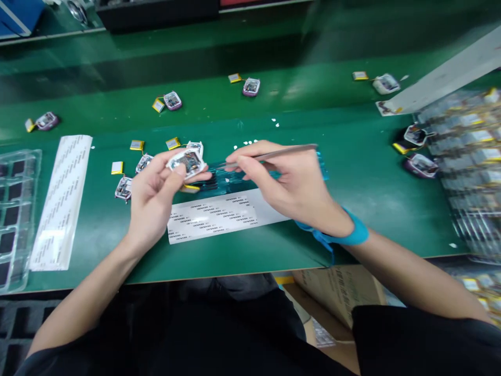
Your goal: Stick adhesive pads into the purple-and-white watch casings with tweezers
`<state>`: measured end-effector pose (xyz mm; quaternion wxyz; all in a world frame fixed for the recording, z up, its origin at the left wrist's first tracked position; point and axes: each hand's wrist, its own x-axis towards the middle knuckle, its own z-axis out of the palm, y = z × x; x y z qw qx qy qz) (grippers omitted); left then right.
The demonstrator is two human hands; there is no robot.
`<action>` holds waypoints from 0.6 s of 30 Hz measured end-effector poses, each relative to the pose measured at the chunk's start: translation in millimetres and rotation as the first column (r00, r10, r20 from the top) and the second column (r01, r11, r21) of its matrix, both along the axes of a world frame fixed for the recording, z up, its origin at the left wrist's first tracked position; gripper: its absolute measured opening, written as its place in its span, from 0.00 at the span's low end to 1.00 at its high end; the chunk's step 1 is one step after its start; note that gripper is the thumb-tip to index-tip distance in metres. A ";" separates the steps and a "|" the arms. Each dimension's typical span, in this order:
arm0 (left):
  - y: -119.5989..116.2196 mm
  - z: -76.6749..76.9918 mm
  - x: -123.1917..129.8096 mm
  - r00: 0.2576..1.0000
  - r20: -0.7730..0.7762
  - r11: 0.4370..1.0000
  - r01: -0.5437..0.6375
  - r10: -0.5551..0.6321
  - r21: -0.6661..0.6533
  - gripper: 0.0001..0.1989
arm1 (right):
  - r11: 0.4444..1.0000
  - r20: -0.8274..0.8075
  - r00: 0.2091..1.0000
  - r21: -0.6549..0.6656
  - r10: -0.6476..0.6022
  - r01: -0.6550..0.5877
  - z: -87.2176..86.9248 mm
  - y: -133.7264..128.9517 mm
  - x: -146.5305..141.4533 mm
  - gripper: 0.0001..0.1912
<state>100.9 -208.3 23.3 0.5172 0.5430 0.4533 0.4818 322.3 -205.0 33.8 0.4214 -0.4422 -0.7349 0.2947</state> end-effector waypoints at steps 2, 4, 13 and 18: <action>7.9 -4.3 -3.7 0.999 -0.013 0.999 -0.036 0.036 0.023 0.07 | 0.999 0.045 0.998 -0.033 0.040 -0.039 -7.1 10.7 -1.3 0.18; 13.2 -8.5 -6.9 0.992 -0.127 0.998 -0.014 0.021 0.056 0.07 | 0.993 0.043 0.995 -0.085 0.084 -0.081 -18.4 17.5 -2.2 0.20; 14.7 -5.6 -11.0 0.714 -0.691 0.918 0.340 -0.111 0.204 0.10 | 0.986 0.010 0.995 -0.132 0.101 -0.099 -36.4 18.5 1.3 0.21; 18.0 -4.6 -11.0 0.632 -0.752 0.833 0.507 -0.187 0.219 0.13 | 0.989 0.139 0.980 0.028 0.141 -0.146 -48.0 20.1 -0.9 0.14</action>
